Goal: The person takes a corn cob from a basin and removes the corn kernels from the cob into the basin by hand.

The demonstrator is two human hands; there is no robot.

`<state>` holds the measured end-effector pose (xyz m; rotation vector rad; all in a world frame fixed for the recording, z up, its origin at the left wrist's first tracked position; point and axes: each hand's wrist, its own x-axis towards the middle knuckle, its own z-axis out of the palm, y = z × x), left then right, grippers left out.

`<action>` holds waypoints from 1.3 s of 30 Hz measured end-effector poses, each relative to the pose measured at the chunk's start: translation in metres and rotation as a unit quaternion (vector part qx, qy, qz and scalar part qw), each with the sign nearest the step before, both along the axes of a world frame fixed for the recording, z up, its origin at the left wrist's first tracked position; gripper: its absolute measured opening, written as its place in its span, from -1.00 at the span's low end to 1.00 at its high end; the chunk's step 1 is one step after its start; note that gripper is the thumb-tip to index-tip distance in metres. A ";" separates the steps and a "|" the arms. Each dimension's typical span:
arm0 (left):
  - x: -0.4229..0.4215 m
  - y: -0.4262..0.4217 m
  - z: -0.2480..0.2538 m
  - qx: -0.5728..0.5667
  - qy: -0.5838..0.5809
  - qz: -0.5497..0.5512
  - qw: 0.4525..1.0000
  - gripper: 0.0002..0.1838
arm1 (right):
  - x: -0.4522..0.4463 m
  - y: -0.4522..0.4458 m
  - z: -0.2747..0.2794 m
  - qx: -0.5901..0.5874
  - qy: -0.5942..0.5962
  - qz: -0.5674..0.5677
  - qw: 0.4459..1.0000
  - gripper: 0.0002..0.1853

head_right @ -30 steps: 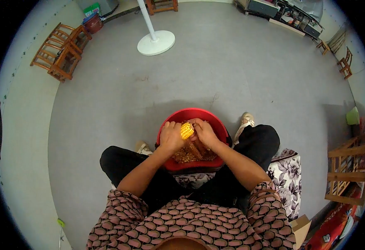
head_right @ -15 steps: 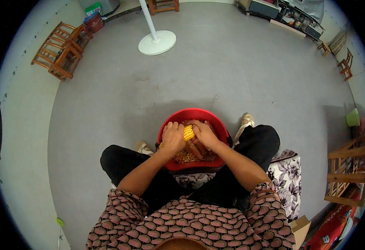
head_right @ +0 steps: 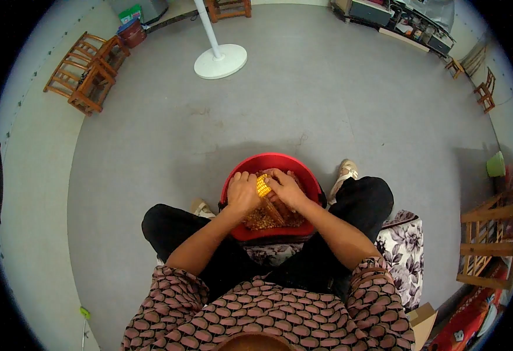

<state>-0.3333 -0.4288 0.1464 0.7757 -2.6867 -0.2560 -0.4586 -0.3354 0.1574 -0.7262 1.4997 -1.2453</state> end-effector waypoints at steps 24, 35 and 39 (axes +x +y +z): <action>-0.001 0.000 0.035 0.387 -0.101 0.043 0.915 -0.22 | -0.005 0.000 0.001 0.000 0.072 0.041 0.997 -0.69; 0.000 0.005 0.034 0.349 -0.144 0.011 0.926 -0.34 | -0.012 0.003 -0.017 -0.047 0.341 0.041 0.938 -0.74; -0.002 0.007 0.038 0.305 -0.133 -0.002 0.943 -0.40 | -0.015 0.002 -0.019 -0.022 0.139 0.005 0.990 -0.74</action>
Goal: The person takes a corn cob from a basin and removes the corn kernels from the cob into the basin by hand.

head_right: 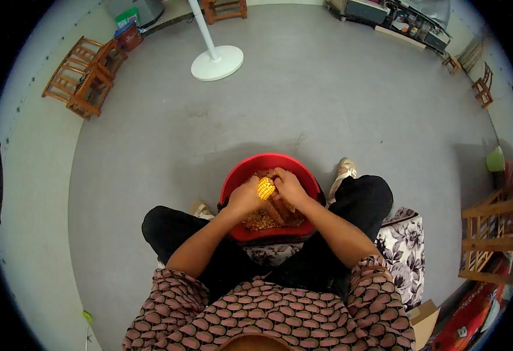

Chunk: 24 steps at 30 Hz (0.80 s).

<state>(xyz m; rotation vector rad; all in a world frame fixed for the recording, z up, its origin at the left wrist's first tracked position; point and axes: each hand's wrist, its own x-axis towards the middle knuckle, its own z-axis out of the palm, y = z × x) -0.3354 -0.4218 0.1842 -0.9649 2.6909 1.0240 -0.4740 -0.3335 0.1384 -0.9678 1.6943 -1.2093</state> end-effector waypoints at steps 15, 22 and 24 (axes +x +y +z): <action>0.004 -0.004 -0.019 -0.004 0.012 0.018 1.000 -0.40 | 0.009 0.003 0.011 -0.022 0.090 0.087 0.992 -0.66; 0.003 -0.002 -0.015 -0.040 0.012 -0.007 0.999 -0.42 | -0.001 0.002 -0.008 0.000 0.098 0.094 0.991 -0.67; 0.003 -0.002 -0.018 -0.038 0.026 -0.008 0.999 -0.39 | -0.002 0.001 -0.014 -0.082 0.200 0.061 0.974 -0.68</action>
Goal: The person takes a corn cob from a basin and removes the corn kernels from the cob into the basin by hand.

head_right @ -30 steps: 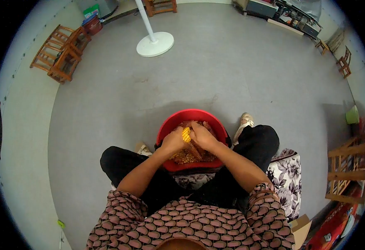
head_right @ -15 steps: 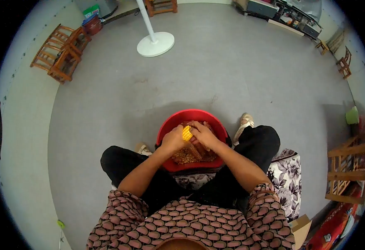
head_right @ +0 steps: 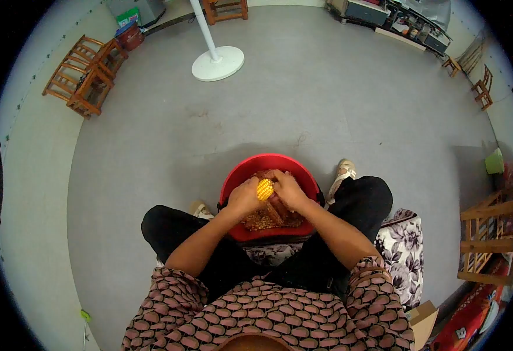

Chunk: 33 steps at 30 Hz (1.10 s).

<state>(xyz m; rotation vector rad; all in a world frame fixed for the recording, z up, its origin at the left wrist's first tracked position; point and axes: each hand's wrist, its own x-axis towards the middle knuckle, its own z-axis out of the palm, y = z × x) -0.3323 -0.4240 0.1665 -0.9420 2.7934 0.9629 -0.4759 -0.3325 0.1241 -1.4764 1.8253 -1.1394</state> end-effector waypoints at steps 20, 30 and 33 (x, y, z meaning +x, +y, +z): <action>-0.001 0.004 0.001 -0.057 -0.013 -0.003 0.998 -0.41 | 0.004 0.000 -0.004 0.036 -0.062 -0.048 0.996 -0.70; -0.002 0.001 -0.012 -0.138 0.020 -0.005 0.990 -0.46 | 0.008 0.001 0.025 0.125 -0.364 -0.102 0.917 -0.72; 0.000 0.002 -0.017 -0.173 0.049 -0.012 0.984 -0.54 | 0.008 0.001 0.013 0.112 -0.276 -0.071 0.952 -0.70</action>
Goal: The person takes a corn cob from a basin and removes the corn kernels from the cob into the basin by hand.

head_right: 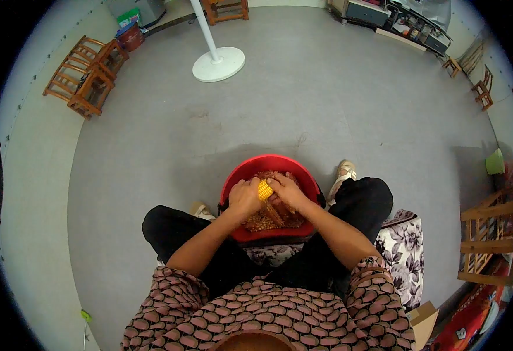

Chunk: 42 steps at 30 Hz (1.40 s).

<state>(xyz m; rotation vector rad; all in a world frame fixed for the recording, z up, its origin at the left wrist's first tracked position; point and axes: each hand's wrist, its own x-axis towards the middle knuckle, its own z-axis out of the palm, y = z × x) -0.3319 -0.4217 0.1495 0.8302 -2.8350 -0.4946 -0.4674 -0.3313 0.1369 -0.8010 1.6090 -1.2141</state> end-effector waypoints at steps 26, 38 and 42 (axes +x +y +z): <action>-0.002 -0.003 0.011 0.078 -0.030 0.062 0.995 -0.39 | 0.004 -0.001 0.006 -0.011 -0.028 -0.039 0.999 -0.73; -0.004 0.002 0.021 0.229 -0.063 0.066 0.969 -0.34 | 0.004 0.002 0.000 -0.101 0.261 0.067 0.958 -0.70; -0.002 0.004 0.025 0.232 -0.018 0.034 0.972 -0.40 | 0.000 0.003 -0.004 -0.086 0.221 0.036 0.971 -0.73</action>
